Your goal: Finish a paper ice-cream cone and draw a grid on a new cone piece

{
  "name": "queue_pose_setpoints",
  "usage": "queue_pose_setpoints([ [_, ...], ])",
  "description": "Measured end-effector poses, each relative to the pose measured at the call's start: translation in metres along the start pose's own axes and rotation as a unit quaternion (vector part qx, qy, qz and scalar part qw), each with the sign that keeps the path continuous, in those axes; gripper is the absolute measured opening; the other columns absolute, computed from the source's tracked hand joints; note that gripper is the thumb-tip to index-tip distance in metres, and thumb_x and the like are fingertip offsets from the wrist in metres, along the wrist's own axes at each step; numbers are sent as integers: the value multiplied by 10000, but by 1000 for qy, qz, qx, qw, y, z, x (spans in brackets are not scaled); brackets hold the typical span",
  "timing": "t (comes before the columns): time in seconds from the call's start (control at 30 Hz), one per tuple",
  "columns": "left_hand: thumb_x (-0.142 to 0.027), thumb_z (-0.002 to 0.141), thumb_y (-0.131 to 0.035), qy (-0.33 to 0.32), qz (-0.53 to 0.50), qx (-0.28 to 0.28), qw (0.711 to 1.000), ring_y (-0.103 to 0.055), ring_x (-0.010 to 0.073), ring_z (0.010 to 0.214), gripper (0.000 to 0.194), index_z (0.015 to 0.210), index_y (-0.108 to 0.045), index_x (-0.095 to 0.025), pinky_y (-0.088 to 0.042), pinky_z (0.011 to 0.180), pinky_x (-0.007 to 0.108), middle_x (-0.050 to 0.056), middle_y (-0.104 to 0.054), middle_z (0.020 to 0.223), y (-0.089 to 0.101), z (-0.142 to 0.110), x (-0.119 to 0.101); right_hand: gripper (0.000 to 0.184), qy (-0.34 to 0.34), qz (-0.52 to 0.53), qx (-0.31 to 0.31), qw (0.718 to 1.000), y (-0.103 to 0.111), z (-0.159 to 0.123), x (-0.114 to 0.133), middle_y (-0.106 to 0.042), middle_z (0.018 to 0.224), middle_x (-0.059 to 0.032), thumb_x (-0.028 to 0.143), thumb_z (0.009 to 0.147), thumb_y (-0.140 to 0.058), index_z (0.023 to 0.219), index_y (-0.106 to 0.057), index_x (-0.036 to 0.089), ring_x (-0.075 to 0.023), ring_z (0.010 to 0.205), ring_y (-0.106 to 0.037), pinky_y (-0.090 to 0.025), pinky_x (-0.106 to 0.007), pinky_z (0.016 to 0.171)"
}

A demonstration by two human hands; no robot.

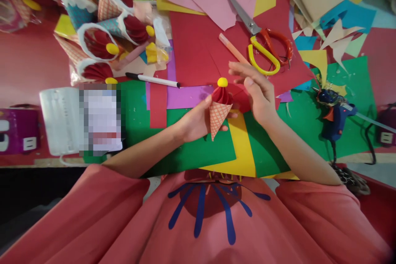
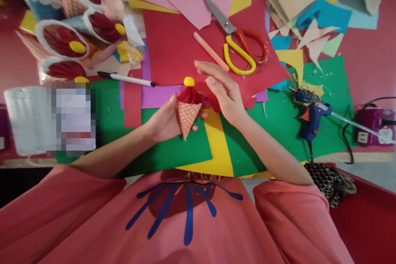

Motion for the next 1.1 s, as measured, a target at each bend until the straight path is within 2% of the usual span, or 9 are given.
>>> queue_pose_setpoints([
  [0.1, -492, 858, -661, -11, -2, 8, 1000, -708, 196, 895, 412, 1118, -655, -173, -563, 621, 235, 92, -718, 1104, -1, -1, 5, 382, -31, 35, 45, 998, -13, -6, -13, -650, 1311, -4, 542, 944, -481, 1204, -674, 339, -265, 1261, -594, -488, -480, 1082],
  [0.23, -481, 722, -814, -25, -18, 0, 1000, -711, 170, 847, 468, 1064, -674, -194, -578, 662, 231, 36, -720, 1011, 0, -2, 8, 421, -57, 75, 85, 992, -22, -12, -16, -649, 1330, -1, 535, 943, -479, 1241, -667, 305, -262, 1306, -566, -423, -477, 1149],
  [0.43, -491, 738, -800, -35, -5, 2, 999, -709, 166, 871, 472, 1078, -657, -196, -570, 697, 245, 18, -710, 1017, 1, -2, 6, 369, -61, 106, 94, 988, -23, -14, -12, -667, 1312, 15, 483, 949, -498, 1222, -687, 321, -259, 1315, -561, -392, -470, 1170],
  [0.67, -490, 725, -811, -44, 11, -3, 999, -702, 157, 846, 504, 1100, -636, -201, -561, 681, 233, 22, -710, 1000, -1, -2, 1, 456, -95, 90, 92, 987, -24, -17, -13, -643, 1342, -20, 564, 923, -501, 1232, -682, 282, -281, 1336, -538, -390, -471, 1165],
  [0.8, -500, 708, -819, -42, 36, -5, 998, -703, 157, 814, 521, 1076, -626, -186, -543, 628, 209, 23, -714, 923, -2, -1, 0, 470, -87, 96, 68, 989, -20, -13, -12, -658, 1313, -33, 582, 899, -546, 1265, -649, 305, -263, 1255, -600, -471, -458, 1094],
  [0.93, -531, 708, -810, -17, 62, 12, 998, -696, 149, 779, 564, 1095, -616, -170, -516, 587, 189, 66, -724, 961, -6, -2, 2, 345, -84, 57, 55, 993, -16, -11, -14, -744, 1075, -22, 545, 868, -627, 1084, -739, 301, -195, 1022, -695, -573, -358, 928],
  [1.0, -569, 716, -788, 0, 61, 33, 998, -681, 130, 725, 572, 1088, -625, -166, -501, 558, 183, 65, -725, 949, -10, -4, 4, 330, -92, 68, 62, 992, -17, -11, -17, -754, 974, -6, 548, 864, -632, 1042, -753, 298, -160, 896, -709, -592, -319, 838],
  [1.1, -623, 746, -732, 17, 63, 64, 996, -633, 97, 608, 572, 1060, -636, -155, -476, 514, 186, 64, -728, 918, -13, -6, 6, 379, -103, 93, 74, 988, -19, -13, -20, -755, 964, 1, 570, 827, -665, 1065, -745, 286, -132, 827, -703, -588, -278, 761],
])
Point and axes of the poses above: each hand's wrist, its own z-axis towards the middle knuckle, its own y-axis out of the back of the hand, x = y × z, the point moved 9 cm from there along z, towards the middle knuckle
